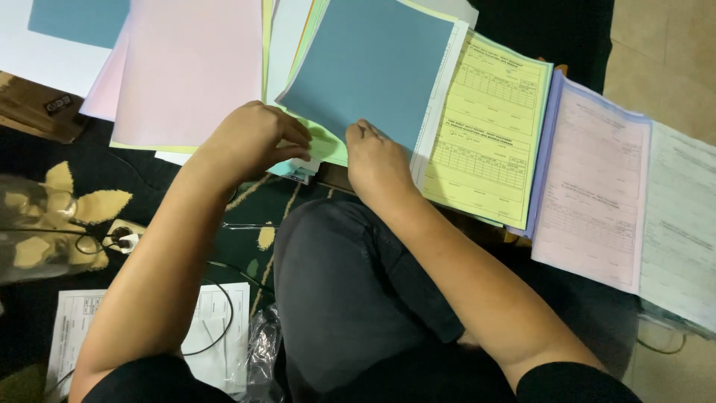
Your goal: Sorting and organizing large stacks of colored papers into specific piles while sitting on the floor.
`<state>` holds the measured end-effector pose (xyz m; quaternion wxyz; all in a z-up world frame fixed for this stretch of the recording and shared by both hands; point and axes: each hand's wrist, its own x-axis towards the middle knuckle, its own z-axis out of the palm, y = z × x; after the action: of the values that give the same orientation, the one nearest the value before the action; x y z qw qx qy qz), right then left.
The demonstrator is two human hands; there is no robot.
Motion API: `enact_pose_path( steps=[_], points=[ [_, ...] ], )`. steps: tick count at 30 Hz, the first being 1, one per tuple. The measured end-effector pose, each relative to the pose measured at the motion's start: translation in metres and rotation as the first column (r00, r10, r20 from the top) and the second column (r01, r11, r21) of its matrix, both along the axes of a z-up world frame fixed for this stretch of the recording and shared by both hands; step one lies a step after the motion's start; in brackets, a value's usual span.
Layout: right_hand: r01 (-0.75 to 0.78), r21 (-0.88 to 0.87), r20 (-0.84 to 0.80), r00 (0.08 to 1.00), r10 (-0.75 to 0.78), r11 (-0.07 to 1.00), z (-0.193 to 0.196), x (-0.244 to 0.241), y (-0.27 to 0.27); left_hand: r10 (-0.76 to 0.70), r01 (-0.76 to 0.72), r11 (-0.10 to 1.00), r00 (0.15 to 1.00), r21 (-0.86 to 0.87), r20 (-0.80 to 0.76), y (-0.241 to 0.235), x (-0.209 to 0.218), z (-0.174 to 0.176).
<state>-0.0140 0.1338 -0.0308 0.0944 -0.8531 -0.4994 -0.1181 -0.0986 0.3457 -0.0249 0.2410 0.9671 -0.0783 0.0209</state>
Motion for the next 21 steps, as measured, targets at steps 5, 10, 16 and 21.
enact_pose_path(
  steps=[5, 10, 16, 21],
  points=[
    [-0.005, 0.007, 0.051, 0.999, 0.005, 1.0, 0.001, -0.004, 0.001, 0.068, -0.099, 0.961, 0.99, -0.26, -0.126, 0.005, -0.002, 0.003],
    [0.037, -0.071, 0.028, 0.999, -0.035, 0.997, -0.017, 0.005, 0.0, 0.045, -0.062, 0.958, 0.997, -0.28, -0.069, 0.006, -0.004, -0.002],
    [0.23, -0.154, -0.267, 0.927, -0.264, 0.961, -0.013, -0.012, 0.008, -0.008, 0.008, 1.0, 0.978, 0.002, 0.209, 0.011, -0.004, -0.017],
    [0.367, 0.063, -0.508, 0.813, -0.287, 0.928, 0.013, 0.023, 0.002, 0.107, -0.242, 0.957, 0.805, 0.158, 0.583, -0.052, 0.006, 0.062]
  ],
)
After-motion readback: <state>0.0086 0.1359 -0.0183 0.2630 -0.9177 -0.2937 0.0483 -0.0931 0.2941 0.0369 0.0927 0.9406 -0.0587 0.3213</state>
